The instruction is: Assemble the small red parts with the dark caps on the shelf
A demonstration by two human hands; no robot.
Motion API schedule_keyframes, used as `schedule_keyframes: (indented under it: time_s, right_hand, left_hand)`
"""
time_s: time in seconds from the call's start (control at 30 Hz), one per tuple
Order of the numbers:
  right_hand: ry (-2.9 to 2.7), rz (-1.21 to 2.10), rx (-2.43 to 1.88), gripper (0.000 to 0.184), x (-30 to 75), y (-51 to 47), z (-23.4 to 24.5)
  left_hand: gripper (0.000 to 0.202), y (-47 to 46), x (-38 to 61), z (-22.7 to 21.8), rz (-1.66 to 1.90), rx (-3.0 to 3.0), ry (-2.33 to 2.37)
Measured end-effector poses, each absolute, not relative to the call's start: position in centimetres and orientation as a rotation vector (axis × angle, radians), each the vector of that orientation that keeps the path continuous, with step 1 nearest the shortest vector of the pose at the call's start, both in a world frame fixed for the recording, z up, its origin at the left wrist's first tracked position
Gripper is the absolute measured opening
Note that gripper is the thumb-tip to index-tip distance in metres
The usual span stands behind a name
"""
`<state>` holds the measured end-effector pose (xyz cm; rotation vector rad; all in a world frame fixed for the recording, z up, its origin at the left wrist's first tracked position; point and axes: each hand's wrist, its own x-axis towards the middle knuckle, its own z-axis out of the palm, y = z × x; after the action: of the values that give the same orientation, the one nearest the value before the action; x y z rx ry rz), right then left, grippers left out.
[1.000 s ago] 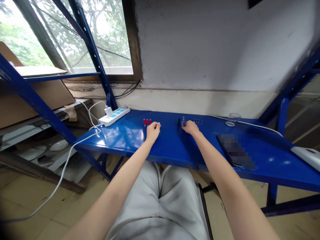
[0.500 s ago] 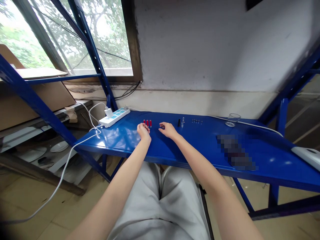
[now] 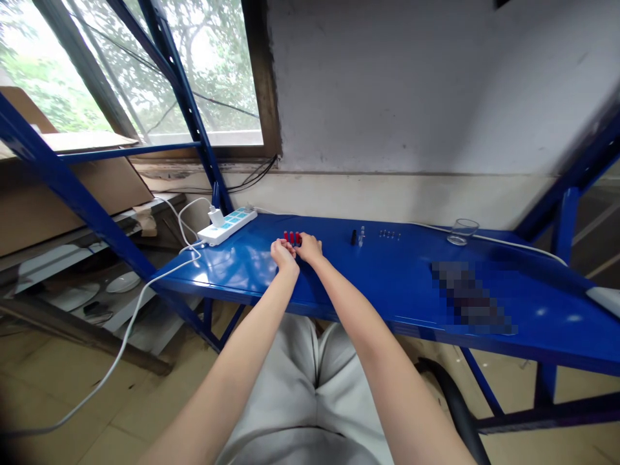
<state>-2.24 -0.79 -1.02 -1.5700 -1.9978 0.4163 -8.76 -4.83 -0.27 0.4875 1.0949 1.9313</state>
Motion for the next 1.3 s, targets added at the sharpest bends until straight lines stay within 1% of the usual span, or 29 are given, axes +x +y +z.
schedule_keyframes:
  time_s: [0.33,0.4,0.53,0.67,0.83,0.93,1.0,1.13,1.3]
  right_hand:
    - [-1.893,0.394,-1.566,0.011,-2.7,-0.9,-1.3]
    - [-1.827,0.429,-1.556,0.012,-2.4,-0.9,-1.2]
    - [-1.666,0.435,-1.422,0.021,-1.0,-0.9,-0.3]
    - [-1.592,0.288,-1.269,0.029,1.3,-1.7,1.4]
    - [-1.617,0.024,-1.116,0.031,4.4,-3.8,2.6]
    - [-1.704,-0.155,-1.062,0.033,5.8,-4.9,2.0]
    - [-1.768,-0.229,-1.052,0.034,6.4,-5.4,1.1]
    - [-1.836,-0.256,-1.066,0.036,6.8,-5.9,-0.3]
    - [-1.881,-0.243,-1.063,0.037,6.8,-6.0,-0.8]
  left_hand:
    - [0.015,-4.8,-8.8,-0.3,1.936,0.471,1.075]
    - [0.016,-4.9,-8.6,-0.3,1.943,0.533,1.106]
    - [0.016,-5.3,-8.1,-0.3,1.972,0.845,1.159]
    - [0.017,-5.9,-7.6,-0.3,1.934,1.136,1.217]
    - [0.019,-7.0,-7.0,0.0,1.816,1.474,1.188]
    - [0.025,-7.4,-6.6,0.0,1.734,1.702,1.158]
    - [0.024,-7.4,-6.5,-0.3,1.657,1.797,1.127]
    - [0.014,-6.9,-6.4,-0.8,1.538,1.834,1.056]
    - [0.019,-6.7,-6.4,-1.0,1.568,1.780,1.064]
